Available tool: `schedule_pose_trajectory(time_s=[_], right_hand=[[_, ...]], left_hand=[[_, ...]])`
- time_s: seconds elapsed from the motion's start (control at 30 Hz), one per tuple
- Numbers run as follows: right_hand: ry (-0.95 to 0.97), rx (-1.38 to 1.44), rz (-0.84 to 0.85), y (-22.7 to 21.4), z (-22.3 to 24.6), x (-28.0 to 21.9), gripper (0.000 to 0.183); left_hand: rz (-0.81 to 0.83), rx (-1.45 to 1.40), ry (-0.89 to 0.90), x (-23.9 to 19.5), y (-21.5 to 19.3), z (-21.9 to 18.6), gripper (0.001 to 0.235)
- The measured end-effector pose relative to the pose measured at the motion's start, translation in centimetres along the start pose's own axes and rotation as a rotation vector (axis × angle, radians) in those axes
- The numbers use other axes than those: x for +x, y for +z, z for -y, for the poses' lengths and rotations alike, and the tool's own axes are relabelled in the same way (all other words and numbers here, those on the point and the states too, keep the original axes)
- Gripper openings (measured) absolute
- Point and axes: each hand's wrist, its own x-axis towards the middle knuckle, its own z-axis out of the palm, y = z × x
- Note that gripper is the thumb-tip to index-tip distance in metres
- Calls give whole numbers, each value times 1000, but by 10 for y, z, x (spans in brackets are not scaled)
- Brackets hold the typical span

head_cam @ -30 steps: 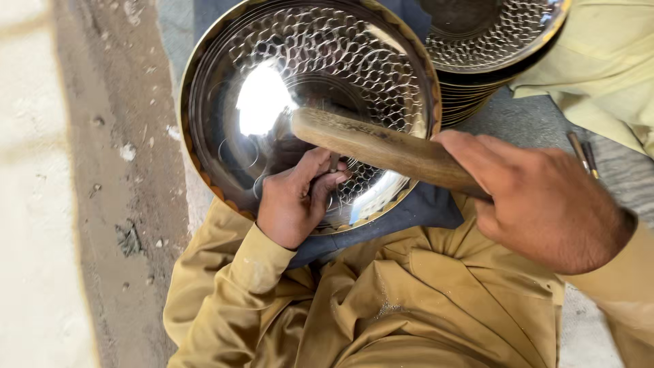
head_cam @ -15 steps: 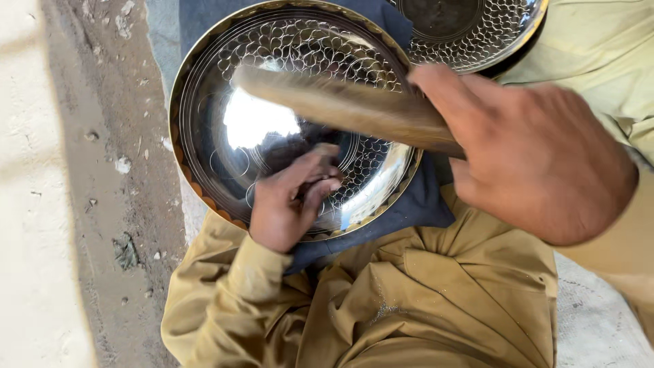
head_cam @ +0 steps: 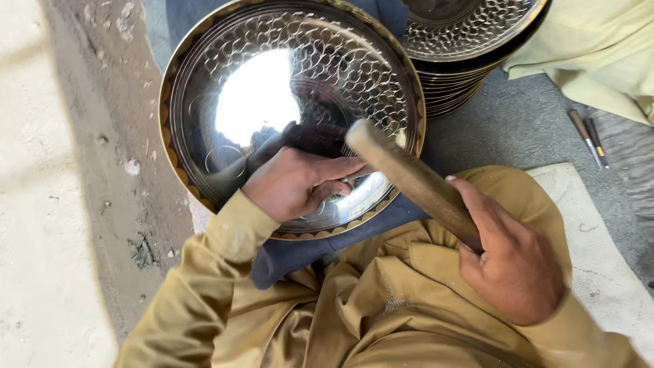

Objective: The person uses a wooden mallet and a small metal punch to create a decorative dimpled pattern on a round metal plate. They repeatedly strike the punch against the plate's surface, rotating the plate to cover different areas.

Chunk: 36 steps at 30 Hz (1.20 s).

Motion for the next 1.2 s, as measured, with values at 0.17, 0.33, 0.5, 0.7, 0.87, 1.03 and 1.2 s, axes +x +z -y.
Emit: schedule_pose_trajectory(time_s=[0.17, 0.33, 0.5, 0.7, 0.87, 1.03, 1.2], right_hand=[[58, 154, -323, 60, -12, -31, 62], [189, 182, -291, 73, -12, -31, 61], [-221, 6, -97, 8, -14, 11, 70], [43, -443, 527, -48, 4, 74, 69], [-246, -438, 394, -68, 43, 108, 81], [-505, -368, 259, -72, 71, 127, 64], [-648, -588, 258, -77, 118, 139, 32]], left_hand=[[403, 167, -82, 24, -4, 4, 48], [321, 89, 65, 22, -3, 4, 57], [-34, 41, 11, -7, 3, -4, 51], [-392, -49, -160, -36, 31, -17, 51], [-618, -95, -266, -38, 53, -24, 41], [-776, -169, -439, -39, 69, -36, 26], [-1051, -145, -533, -37, 92, -46, 23]])
